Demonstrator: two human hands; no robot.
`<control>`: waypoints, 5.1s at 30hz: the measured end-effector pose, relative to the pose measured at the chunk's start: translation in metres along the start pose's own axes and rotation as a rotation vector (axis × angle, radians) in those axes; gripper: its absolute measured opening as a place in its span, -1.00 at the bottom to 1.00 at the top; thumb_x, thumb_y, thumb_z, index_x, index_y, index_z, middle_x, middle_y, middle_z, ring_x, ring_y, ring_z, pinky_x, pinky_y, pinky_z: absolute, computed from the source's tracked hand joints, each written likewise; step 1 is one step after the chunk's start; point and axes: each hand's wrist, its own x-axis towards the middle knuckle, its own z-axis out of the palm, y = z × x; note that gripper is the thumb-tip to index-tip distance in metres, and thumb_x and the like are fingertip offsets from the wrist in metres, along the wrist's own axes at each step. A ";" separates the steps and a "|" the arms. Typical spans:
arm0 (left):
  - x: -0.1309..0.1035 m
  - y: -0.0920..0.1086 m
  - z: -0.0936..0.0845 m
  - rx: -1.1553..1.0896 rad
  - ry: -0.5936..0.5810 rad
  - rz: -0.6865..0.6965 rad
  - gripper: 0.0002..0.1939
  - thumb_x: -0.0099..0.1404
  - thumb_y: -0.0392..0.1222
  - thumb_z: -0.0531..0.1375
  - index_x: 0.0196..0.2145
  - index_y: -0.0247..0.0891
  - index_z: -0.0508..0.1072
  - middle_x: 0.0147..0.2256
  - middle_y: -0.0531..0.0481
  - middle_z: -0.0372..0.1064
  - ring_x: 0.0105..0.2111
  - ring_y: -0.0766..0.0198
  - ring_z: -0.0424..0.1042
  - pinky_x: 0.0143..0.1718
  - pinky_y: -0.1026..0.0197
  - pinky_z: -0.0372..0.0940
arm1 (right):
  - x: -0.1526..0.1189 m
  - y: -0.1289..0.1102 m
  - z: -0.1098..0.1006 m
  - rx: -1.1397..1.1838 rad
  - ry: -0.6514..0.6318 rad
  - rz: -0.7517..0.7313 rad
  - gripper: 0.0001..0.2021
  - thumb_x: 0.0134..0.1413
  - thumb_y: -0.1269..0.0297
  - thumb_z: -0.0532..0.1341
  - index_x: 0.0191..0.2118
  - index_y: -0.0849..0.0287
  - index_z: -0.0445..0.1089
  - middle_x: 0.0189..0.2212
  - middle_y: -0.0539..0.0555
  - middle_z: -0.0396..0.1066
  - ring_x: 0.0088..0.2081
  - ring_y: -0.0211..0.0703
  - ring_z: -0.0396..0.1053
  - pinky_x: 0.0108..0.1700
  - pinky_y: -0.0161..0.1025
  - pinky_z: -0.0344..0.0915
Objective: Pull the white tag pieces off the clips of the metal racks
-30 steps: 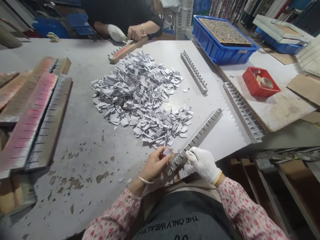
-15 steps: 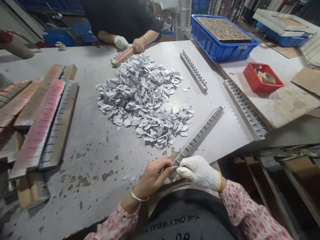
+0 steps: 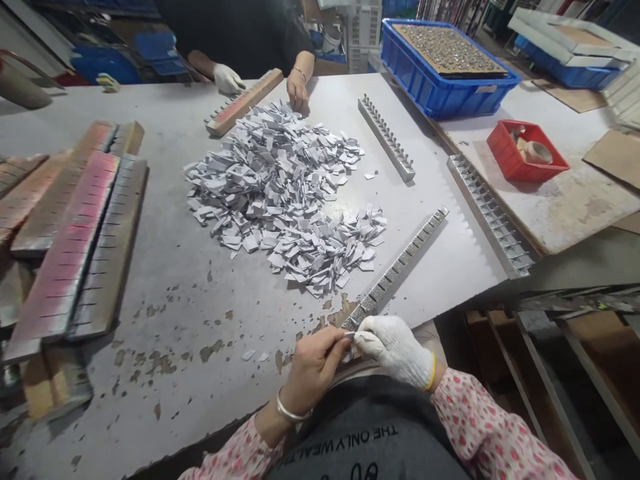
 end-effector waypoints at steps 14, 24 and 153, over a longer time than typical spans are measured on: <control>0.005 -0.047 0.022 0.269 -0.087 0.071 -0.39 0.23 -0.28 0.18 0.20 -0.25 0.10 0.05 -0.24 0.25 0.05 -0.03 0.27 0.05 -0.09 0.26 | 0.028 0.040 -0.044 -0.809 0.140 0.108 -0.50 0.39 0.03 -0.15 -0.45 0.18 0.30 -0.53 0.03 0.36 -0.47 -0.22 0.29 -0.40 -0.28 0.00; -0.001 -0.065 0.044 0.282 -0.103 0.048 -0.30 0.23 -0.48 -0.01 0.30 -0.24 -0.07 0.09 -0.28 0.19 0.08 -0.05 0.22 0.08 -0.17 0.23 | 0.051 0.013 -0.031 -1.141 -0.112 0.278 -0.58 0.38 0.08 -0.10 -0.34 0.16 0.38 -0.45 0.12 0.48 -0.41 -0.07 0.45 -0.43 -0.25 0.03; 0.007 -0.006 0.009 -0.073 0.160 -0.110 -0.83 0.36 -0.21 0.10 -0.33 -0.25 0.46 -0.42 -0.01 0.46 -0.42 0.29 0.42 -0.35 0.28 0.29 | 0.011 0.000 0.006 0.057 0.168 0.080 -0.65 0.32 0.08 0.00 -0.38 0.19 0.32 -0.52 -0.03 0.33 -0.47 -0.26 0.27 -0.40 -0.33 0.19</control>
